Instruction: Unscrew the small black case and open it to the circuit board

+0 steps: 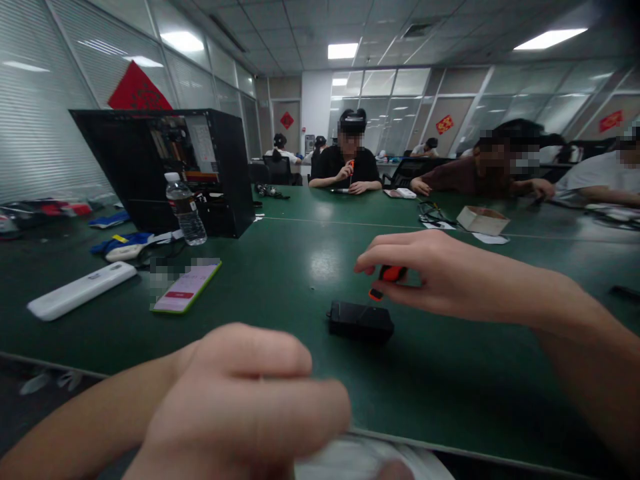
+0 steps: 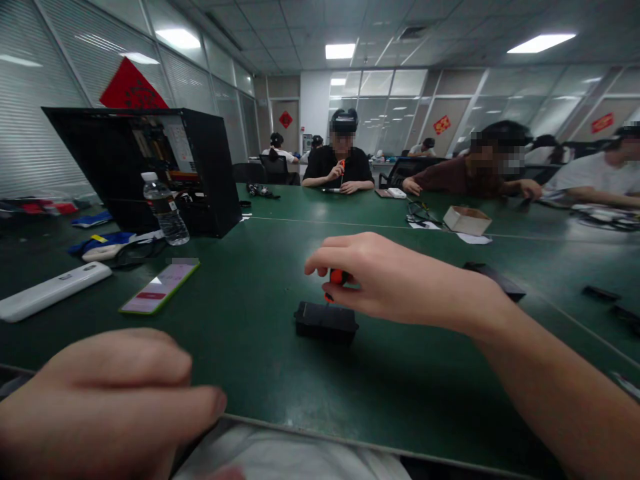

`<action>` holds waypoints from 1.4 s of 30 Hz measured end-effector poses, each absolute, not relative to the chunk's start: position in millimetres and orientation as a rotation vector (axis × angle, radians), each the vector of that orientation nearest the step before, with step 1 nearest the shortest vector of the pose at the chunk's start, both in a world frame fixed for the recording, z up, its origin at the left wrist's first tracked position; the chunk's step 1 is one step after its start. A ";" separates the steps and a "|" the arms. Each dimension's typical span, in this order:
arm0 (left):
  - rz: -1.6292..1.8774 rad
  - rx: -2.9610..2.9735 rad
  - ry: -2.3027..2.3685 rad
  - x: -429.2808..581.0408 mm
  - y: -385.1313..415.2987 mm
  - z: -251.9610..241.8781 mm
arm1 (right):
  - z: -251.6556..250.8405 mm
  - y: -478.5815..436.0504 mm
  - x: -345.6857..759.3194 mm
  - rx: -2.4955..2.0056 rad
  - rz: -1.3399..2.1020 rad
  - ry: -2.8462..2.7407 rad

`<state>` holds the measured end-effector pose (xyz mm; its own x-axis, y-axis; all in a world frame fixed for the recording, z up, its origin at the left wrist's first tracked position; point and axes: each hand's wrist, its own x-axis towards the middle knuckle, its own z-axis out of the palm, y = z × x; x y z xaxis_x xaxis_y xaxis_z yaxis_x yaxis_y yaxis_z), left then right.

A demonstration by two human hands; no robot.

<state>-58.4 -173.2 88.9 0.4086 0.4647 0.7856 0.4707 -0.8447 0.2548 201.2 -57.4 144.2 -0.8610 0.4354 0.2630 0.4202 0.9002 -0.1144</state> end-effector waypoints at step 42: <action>-1.053 -3.245 -1.300 -4.2 -41.2 4.7 | 91.8 -31.6 291.1 -0.815 -0.875 -2.439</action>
